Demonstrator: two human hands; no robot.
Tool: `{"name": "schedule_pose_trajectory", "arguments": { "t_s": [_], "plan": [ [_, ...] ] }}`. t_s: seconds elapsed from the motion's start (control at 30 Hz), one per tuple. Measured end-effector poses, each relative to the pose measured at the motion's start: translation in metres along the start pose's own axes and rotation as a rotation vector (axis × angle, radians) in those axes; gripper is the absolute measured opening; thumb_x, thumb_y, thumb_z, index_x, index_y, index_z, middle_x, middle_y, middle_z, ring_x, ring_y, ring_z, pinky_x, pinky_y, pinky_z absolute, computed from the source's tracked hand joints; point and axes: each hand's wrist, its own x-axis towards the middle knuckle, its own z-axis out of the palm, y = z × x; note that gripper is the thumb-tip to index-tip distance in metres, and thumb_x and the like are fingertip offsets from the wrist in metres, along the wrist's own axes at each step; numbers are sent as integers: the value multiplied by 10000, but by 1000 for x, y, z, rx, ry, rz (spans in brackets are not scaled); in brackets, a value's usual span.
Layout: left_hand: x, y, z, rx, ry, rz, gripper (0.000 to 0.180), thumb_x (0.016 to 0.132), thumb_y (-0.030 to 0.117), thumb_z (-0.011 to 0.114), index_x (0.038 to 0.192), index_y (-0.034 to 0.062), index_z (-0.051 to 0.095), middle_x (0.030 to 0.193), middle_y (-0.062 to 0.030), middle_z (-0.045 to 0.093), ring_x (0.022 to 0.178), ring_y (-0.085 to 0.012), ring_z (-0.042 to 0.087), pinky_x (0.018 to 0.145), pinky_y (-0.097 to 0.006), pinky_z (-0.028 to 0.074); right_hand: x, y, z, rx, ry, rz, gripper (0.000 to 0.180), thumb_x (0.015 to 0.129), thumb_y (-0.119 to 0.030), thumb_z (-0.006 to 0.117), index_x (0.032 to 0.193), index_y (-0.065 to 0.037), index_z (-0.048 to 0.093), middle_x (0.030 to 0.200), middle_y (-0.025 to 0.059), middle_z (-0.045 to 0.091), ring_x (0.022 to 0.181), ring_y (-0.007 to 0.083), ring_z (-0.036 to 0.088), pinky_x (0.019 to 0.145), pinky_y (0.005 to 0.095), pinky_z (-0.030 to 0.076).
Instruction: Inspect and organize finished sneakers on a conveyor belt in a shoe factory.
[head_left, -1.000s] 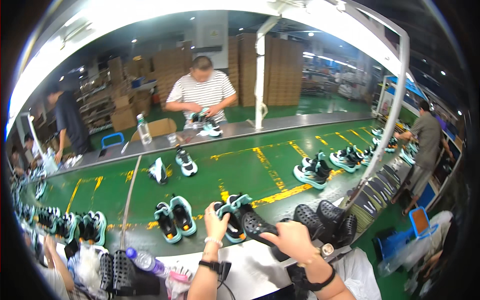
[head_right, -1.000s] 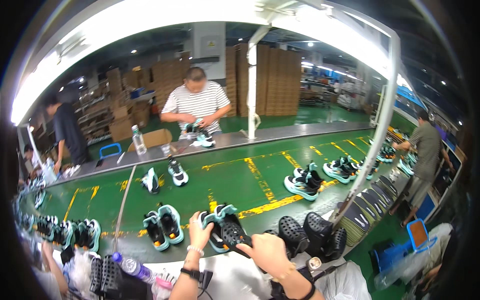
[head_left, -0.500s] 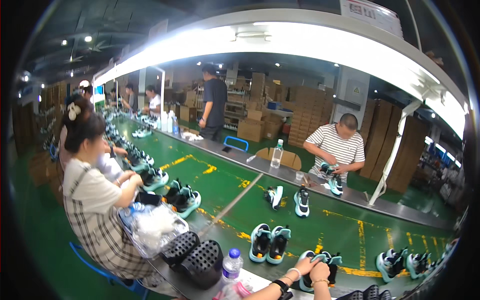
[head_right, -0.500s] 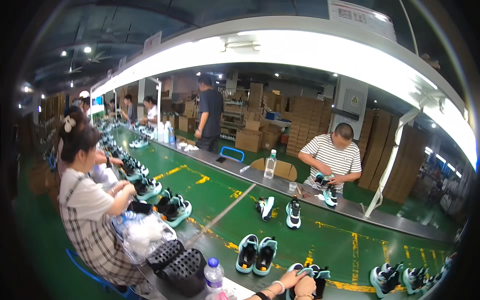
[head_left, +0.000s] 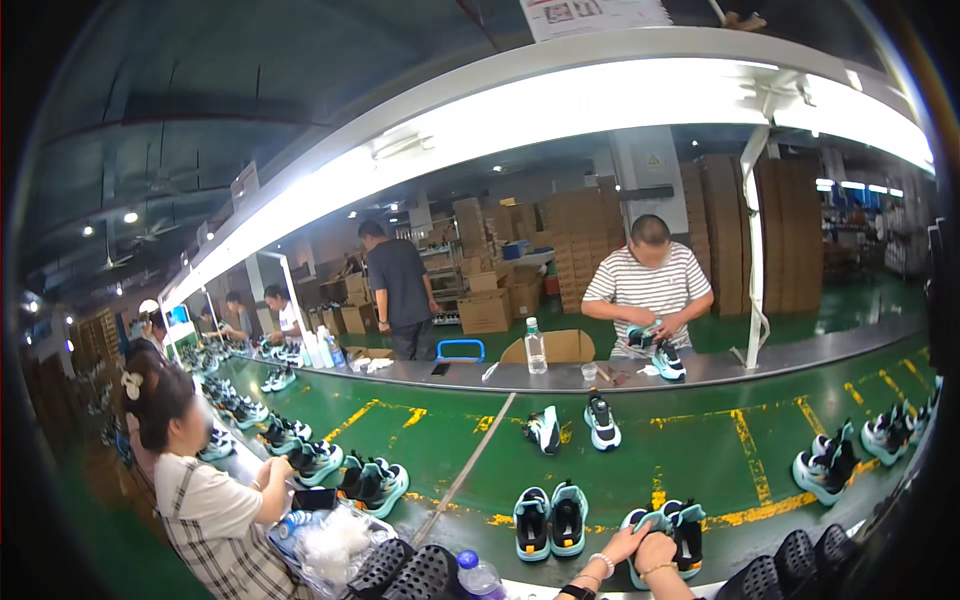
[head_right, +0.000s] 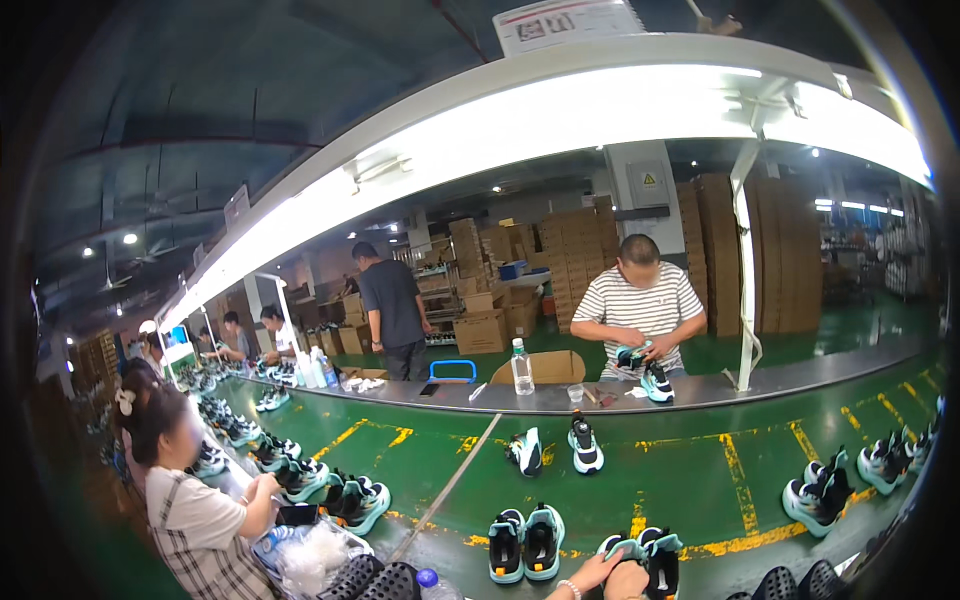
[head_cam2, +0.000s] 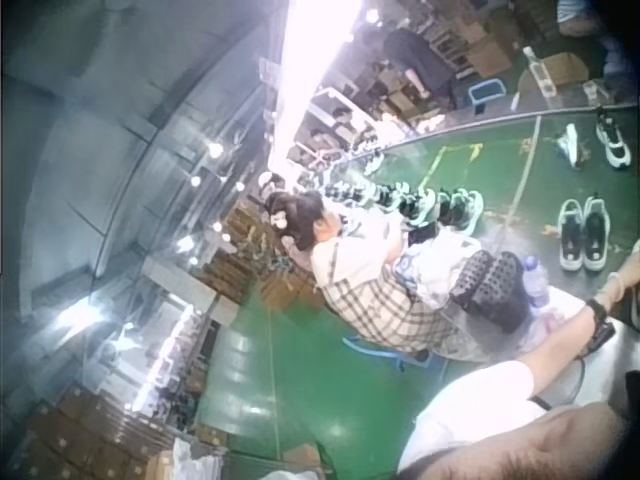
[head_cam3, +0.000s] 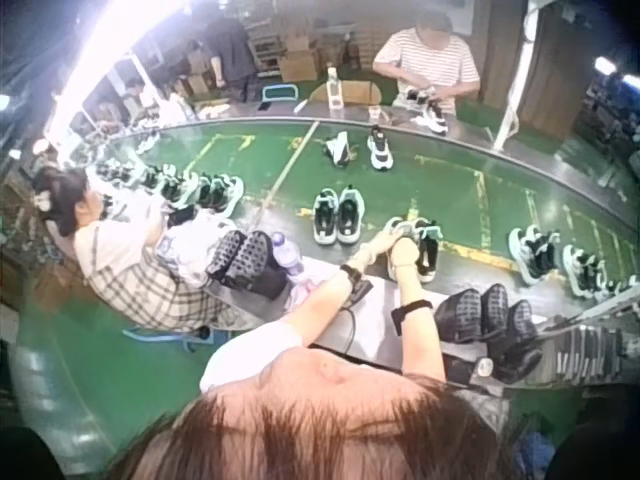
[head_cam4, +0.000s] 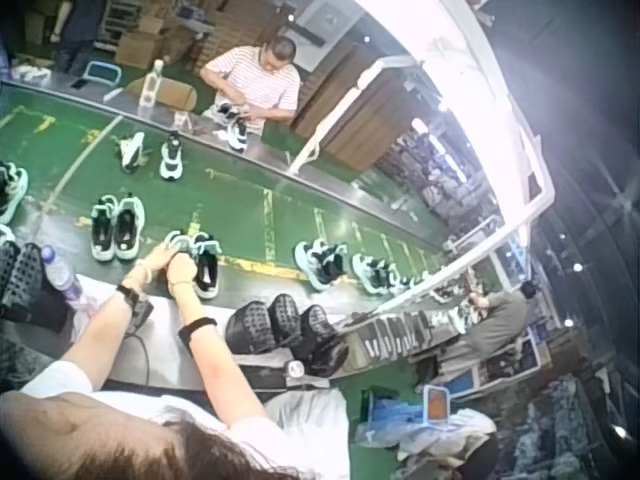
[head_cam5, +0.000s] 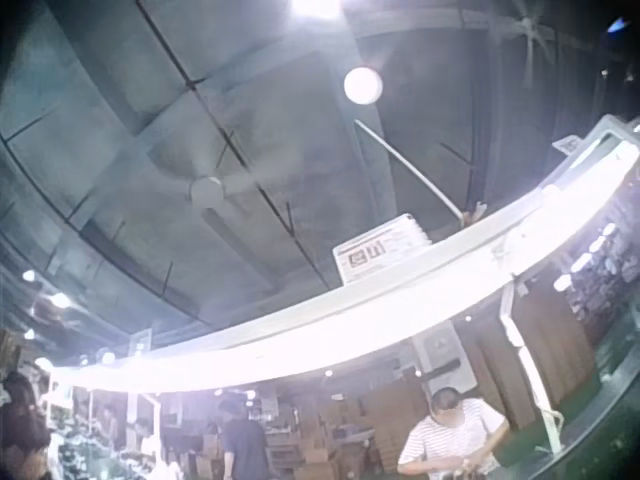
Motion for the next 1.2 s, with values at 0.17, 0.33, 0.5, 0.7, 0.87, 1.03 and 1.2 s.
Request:
{"name": "schedule_pose_trajectory", "arguments": {
  "t_s": [0.17,0.33,0.5,0.7,0.87,1.03,1.2],
  "plan": [
    [-4,6,12,-9,1,-13,971,837,753,405,1280,-106,498,1207,-361,549,1199,-432,520,1010,-410,406,19,18,18,105,9,-33,210,857,-214,572,863,-44,696,887,143,701,840,287,698,724,381,567],
    [-9,7,7,-123,-74,97,772,885,589,530,1257,-87,525,1188,-241,611,1143,-301,574,943,-349,441,10,33,-5,213,-126,-273,388,907,-295,494,1017,62,599,912,233,676,863,395,668,771,473,540],
    [4,2,-3,-74,-281,234,942,743,393,764,1438,-48,305,1411,-232,428,1313,-295,420,1091,-330,327,-89,32,-132,492,-141,-396,515,794,-237,654,1201,26,478,954,235,664,907,431,633,828,474,502],
    [1,18,29,361,-9,327,945,666,279,803,1415,-50,329,1430,-257,393,1328,-358,396,1099,-364,336,-192,128,-265,838,354,114,294,877,-98,620,1152,2,594,1025,166,646,952,331,601,896,402,445],
    [-13,38,30,524,15,285,741,712,217,776,1337,7,437,1402,-218,433,1161,-403,528,999,-442,437,-210,217,-242,349,497,283,401,947,-245,558,1198,68,564,1168,258,602,1082,378,569,960,403,419],
    [1,31,23,545,54,254,842,697,197,787,1416,89,362,1388,-228,445,1144,-428,539,1007,-439,446,-215,233,-220,352,544,159,383,915,-201,571,1227,21,555,1153,245,595,1113,366,554,966,404,420],
    [-1,29,16,534,1,182,854,683,133,730,1442,142,337,1330,-241,500,1203,-403,515,1027,-444,430,-214,253,-209,484,506,276,582,659,-43,769,1181,-7,515,1094,233,621,1032,413,589,893,415,462]
  ]
}}
